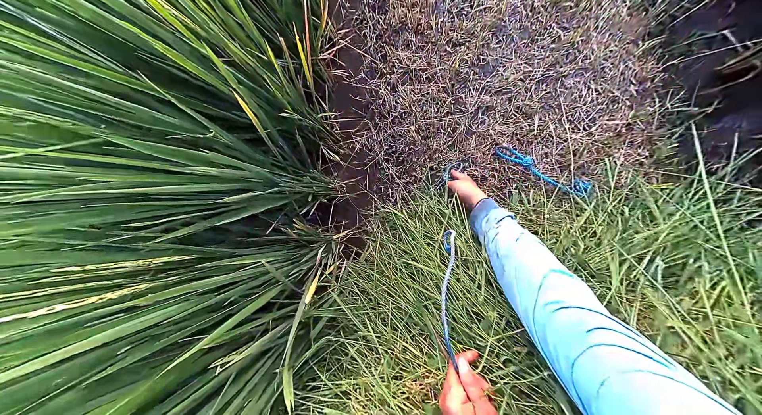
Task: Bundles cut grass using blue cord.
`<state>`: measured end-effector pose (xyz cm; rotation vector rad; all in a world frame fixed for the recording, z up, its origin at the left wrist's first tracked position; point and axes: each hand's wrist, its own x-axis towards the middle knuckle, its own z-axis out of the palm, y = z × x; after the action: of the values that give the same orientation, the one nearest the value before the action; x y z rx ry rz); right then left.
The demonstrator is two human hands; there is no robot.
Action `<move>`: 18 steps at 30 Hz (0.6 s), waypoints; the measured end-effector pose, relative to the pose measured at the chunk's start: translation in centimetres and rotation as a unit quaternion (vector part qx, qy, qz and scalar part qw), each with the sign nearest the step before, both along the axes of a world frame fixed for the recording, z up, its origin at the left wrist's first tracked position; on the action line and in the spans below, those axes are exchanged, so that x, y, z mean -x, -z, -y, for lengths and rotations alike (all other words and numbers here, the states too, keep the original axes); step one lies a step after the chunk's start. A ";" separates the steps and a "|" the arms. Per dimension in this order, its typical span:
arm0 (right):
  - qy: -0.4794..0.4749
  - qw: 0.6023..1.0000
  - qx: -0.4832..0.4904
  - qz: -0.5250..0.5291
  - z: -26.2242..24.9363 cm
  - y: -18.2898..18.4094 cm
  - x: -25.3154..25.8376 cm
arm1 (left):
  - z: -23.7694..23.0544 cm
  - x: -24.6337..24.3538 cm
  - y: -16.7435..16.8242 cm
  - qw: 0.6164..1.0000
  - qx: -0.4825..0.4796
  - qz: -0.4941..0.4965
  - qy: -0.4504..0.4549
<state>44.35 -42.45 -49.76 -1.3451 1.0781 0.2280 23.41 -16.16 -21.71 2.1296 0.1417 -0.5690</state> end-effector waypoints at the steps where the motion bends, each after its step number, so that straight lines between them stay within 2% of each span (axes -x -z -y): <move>1: 0.089 0.996 0.000 0.007 -0.1 -0.5 0.2 | 0.0 0.0 0.0 1.000 0.000 0.004 0.003; 4: 0.358 0.933 0.035 -0.024 0.1 -1.7 1.4 | 0.1 -0.1 0.0 1.000 -0.008 0.006 0.016; 7: 0.468 0.880 0.049 -0.064 2.1 -1.8 5.8 | 0.1 -0.2 0.6 1.000 -0.004 0.012 0.018; 9: 0.510 0.857 0.038 -0.066 3.5 -3.6 9.6 | -0.1 -0.4 1.5 1.000 -0.004 0.014 0.015; 11: 0.529 0.844 0.021 -0.086 4.3 -6.6 13.0 | 0.1 -0.5 2.2 1.000 -0.010 0.013 0.022; 14: 0.505 0.857 -0.027 -0.105 1.9 -15.8 14.1 | 0.5 -1.2 2.0 0.998 -0.020 0.008 0.052; 16: 0.452 0.883 -0.026 -0.125 -1.8 -22.6 13.4 | 0.8 -1.6 1.2 0.997 -0.036 -0.003 0.062; 18: 0.337 0.933 0.010 -0.127 -6.2 -28.0 14.0 | 1.0 -1.8 -0.9 0.996 -0.055 -0.022 0.062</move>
<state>30.30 -36.25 -21.80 -0.9046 1.7002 -0.1261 25.24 -17.21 -20.82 2.2447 0.0677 -0.6954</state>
